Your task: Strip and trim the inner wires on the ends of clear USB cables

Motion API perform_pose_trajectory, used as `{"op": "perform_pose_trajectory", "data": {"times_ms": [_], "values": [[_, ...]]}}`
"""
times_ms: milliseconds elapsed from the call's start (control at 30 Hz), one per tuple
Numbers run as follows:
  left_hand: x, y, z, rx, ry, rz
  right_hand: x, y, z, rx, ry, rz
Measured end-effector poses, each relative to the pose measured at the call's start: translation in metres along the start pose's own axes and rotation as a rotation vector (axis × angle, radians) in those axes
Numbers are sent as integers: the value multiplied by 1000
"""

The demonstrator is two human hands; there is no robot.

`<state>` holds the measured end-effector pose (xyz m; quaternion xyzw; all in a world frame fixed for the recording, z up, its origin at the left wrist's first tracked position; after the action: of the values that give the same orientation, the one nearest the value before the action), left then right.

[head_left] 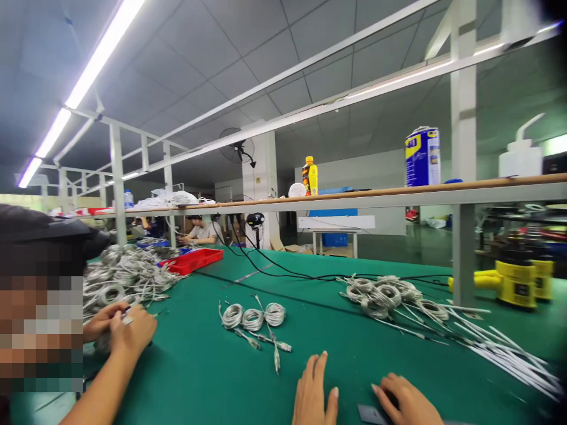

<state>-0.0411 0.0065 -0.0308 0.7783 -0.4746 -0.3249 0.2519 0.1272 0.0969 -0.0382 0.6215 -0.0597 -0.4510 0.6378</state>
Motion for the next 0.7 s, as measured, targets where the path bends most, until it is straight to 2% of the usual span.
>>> {"op": "perform_pose_trajectory", "data": {"times_ms": [67,133,300,367,533,700], "values": [[-1,-2,5,12,-61,-49,0,9,9,66,-14,39],[-2,-5,9,63,-102,-46,0,17,16,113,-50,58],[-8,-10,14,146,-122,12,-8,31,20,199,-113,177],[-9,-7,15,166,-84,34,-8,42,20,218,-110,225],[-12,1,20,227,58,119,19,98,13,246,-134,293],[-17,-1,26,309,91,128,64,153,-25,314,-288,364]]}}
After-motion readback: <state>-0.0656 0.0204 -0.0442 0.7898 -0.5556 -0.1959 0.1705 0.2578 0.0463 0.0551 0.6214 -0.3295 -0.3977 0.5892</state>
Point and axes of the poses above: each hand's wrist, its own x-axis away from the middle knuckle, its own y-axis out of the back of the hand, z = x × y, the point moved 3 cm from there along -x, towards the middle knuckle, and after that the axes turned 7 degrees about y, right-handed, at the moved point
